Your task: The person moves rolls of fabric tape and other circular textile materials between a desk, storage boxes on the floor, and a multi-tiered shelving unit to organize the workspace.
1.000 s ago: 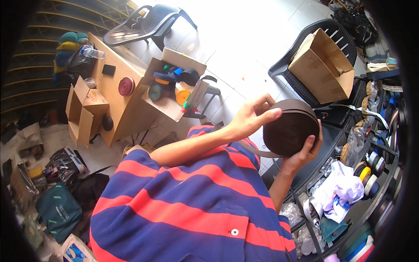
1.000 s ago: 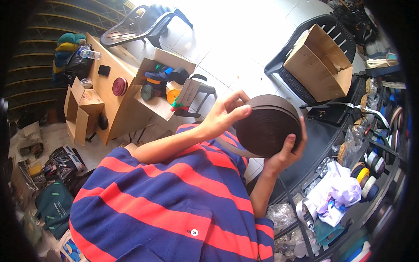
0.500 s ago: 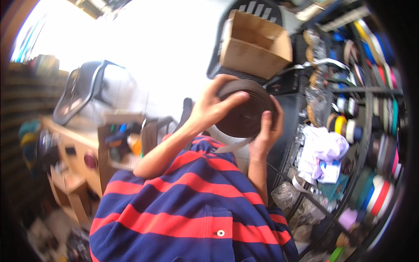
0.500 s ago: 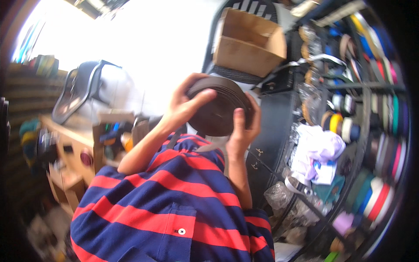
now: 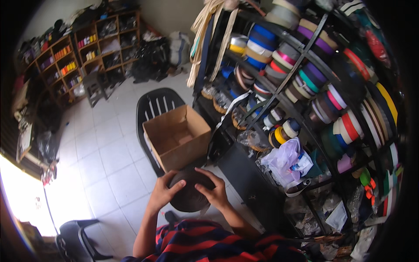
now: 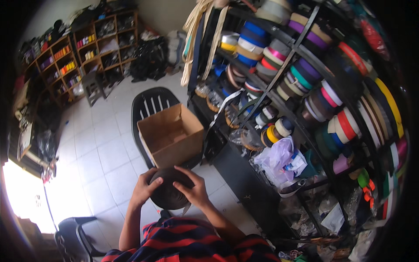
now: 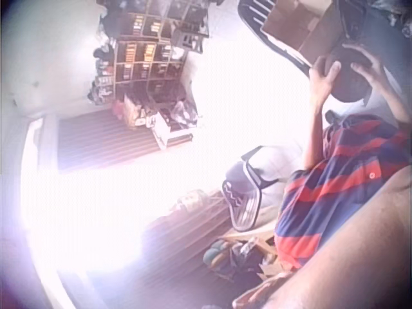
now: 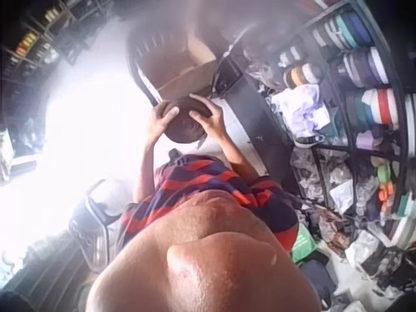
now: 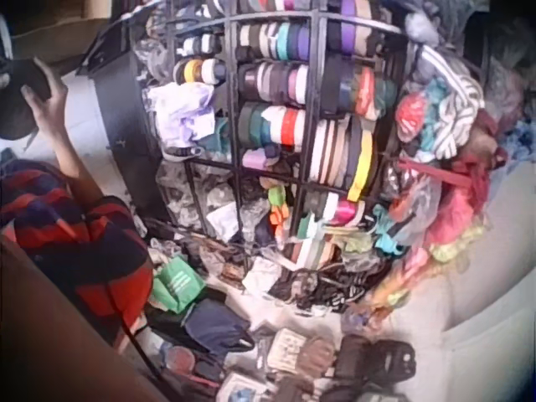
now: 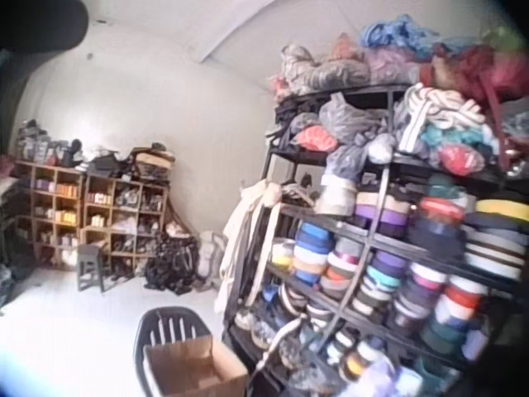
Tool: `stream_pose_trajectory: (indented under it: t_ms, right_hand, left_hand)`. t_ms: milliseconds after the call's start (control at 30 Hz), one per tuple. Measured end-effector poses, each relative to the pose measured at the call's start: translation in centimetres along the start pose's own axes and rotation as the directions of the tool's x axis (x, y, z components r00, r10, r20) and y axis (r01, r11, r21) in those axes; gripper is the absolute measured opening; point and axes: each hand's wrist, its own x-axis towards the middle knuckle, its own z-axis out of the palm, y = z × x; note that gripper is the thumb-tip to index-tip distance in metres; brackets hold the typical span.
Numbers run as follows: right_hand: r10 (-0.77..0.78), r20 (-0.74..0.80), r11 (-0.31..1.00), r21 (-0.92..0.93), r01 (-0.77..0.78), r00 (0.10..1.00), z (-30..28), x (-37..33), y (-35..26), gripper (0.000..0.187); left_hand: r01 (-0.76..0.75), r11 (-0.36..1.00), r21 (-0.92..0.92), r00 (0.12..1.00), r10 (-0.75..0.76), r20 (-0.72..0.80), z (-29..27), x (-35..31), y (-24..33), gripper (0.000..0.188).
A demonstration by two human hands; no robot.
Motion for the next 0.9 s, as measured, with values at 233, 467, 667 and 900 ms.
stream_pose_trajectory:
  t_ms: [233,467,667,900]
  right_hand:
    - [-0.079,-0.434,0.997,-0.051,0.063,0.898,4.3,2.4,0.8,0.039]
    - [-0.145,-0.483,0.987,-0.011,0.160,0.864,3.9,2.8,2.4,0.096]
    - [-0.313,-0.199,0.868,-0.456,0.195,0.929,-2.4,4.6,3.2,0.148]
    - [-0.585,-0.311,0.687,-0.680,0.254,0.749,-11.8,11.6,0.3,0.116]
  left_hand:
    - [-0.079,0.856,-0.512,0.937,-0.111,-0.330,1.1,3.7,-3.3,0.034]
    - [-0.056,0.610,-0.791,0.985,-0.098,-0.144,3.7,7.0,-2.5,0.042]
    - [0.150,0.588,-0.795,0.988,-0.127,0.092,4.6,11.1,-0.1,0.048]
    - [0.243,0.640,-0.729,0.906,0.118,0.406,8.9,19.9,7.1,0.061]
